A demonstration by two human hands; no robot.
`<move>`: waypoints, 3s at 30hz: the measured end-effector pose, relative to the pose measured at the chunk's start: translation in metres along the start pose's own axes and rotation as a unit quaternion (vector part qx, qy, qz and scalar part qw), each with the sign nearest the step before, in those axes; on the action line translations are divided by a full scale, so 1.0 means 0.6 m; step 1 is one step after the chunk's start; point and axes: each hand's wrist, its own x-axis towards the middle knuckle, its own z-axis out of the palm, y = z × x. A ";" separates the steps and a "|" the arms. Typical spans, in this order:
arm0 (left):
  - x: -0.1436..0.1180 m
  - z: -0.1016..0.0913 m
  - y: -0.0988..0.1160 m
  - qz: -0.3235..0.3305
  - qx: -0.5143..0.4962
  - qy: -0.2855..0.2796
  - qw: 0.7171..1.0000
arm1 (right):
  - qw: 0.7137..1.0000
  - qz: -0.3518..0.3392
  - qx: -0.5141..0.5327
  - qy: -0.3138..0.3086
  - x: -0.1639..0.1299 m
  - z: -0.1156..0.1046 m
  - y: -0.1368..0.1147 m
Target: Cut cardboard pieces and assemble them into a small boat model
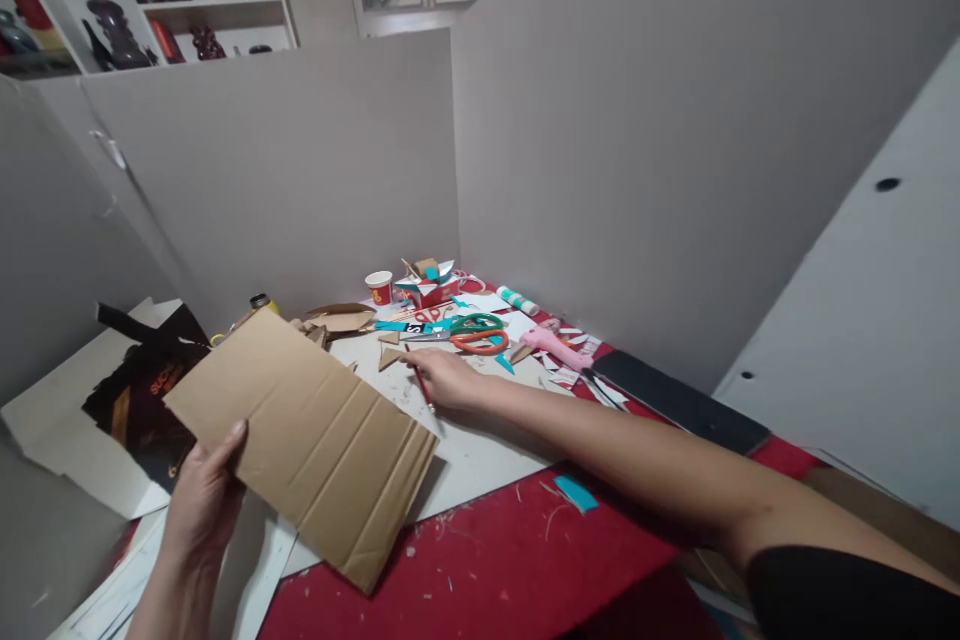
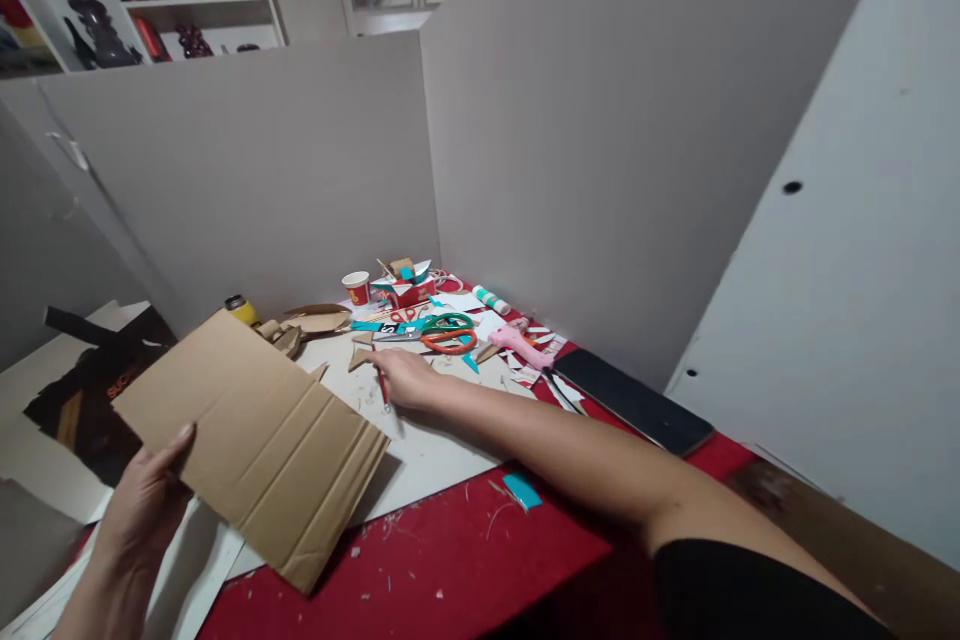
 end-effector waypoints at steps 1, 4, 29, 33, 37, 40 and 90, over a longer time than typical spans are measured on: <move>0.004 -0.004 0.000 -0.005 0.003 -0.005 1.000 | 1.000 -0.012 -0.020 -0.013 0.010 0.007 -0.005; 0.010 -0.011 -0.005 -0.043 0.021 -0.029 0.998 | 0.997 -0.023 -0.071 -0.031 0.042 0.022 -0.022; -0.004 0.008 -0.017 0.014 -0.134 -0.003 0.991 | 0.913 0.222 -0.302 -0.164 0.034 -0.131 0.125; -0.009 0.015 -0.017 0.017 -0.144 -0.011 0.989 | 0.942 0.238 -0.229 -0.057 0.009 -0.159 0.114; -0.018 0.023 -0.017 0.020 -0.159 -0.020 0.987 | 0.971 0.227 -0.065 0.029 -0.025 -0.150 0.077; -0.027 0.027 -0.017 0.026 -0.171 -0.019 0.985 | 0.978 0.182 0.090 0.044 -0.059 -0.110 0.023; -0.079 0.039 -0.031 0.025 -0.009 -0.172 0.985 | 0.820 0.083 0.549 0.140 -0.116 0.009 -0.075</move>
